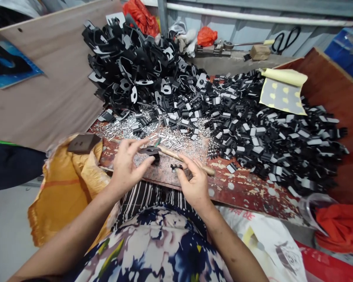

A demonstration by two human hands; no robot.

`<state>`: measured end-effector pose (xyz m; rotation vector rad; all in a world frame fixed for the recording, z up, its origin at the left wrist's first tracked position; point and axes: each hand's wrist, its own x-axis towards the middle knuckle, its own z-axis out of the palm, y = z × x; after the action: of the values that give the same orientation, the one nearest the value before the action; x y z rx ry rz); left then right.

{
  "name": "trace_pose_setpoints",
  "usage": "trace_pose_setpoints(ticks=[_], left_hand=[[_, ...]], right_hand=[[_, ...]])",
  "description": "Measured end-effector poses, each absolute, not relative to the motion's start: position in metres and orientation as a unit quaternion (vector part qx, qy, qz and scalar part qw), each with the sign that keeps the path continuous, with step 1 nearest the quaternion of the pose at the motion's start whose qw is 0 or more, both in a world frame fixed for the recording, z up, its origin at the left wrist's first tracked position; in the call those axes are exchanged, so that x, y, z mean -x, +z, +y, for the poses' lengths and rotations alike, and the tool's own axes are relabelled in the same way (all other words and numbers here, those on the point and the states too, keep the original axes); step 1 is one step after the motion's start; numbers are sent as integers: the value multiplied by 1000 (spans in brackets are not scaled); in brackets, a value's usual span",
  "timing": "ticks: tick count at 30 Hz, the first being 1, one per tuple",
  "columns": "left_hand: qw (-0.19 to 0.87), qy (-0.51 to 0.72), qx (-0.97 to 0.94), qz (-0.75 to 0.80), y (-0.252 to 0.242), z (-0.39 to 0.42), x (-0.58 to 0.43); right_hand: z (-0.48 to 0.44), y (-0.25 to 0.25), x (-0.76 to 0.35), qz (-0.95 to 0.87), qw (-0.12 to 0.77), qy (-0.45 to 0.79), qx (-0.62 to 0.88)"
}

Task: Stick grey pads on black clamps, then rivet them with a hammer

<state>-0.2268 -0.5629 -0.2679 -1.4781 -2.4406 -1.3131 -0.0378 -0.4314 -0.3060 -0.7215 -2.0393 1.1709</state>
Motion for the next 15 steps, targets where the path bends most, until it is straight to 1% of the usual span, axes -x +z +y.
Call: trace_pose_setpoints(ticks=[2,4,8,12,13,15], left_hand=[[-93,-435,527,-724,-267,-564,217],[-175,-458,543,-681,-270,-564,206],[-234,-533,475,-660,-280,-559,195],[-340,-657,313,-596,-280,-554,203],[-352,-687,271,-575,-276,-555,208],[-340,-740,216,-539,-264,-567,224]], right_hand=[[-434,-306,39,-794,324,450,251],[-435,-306,41,-811,319,438,221],[-439,-303,45,-850,319,380,174],[-442,-301,45,-871,304,357,146],[-443,-302,43,-874,299,355,144],[-442,-303,40,-877,292,353,144]])
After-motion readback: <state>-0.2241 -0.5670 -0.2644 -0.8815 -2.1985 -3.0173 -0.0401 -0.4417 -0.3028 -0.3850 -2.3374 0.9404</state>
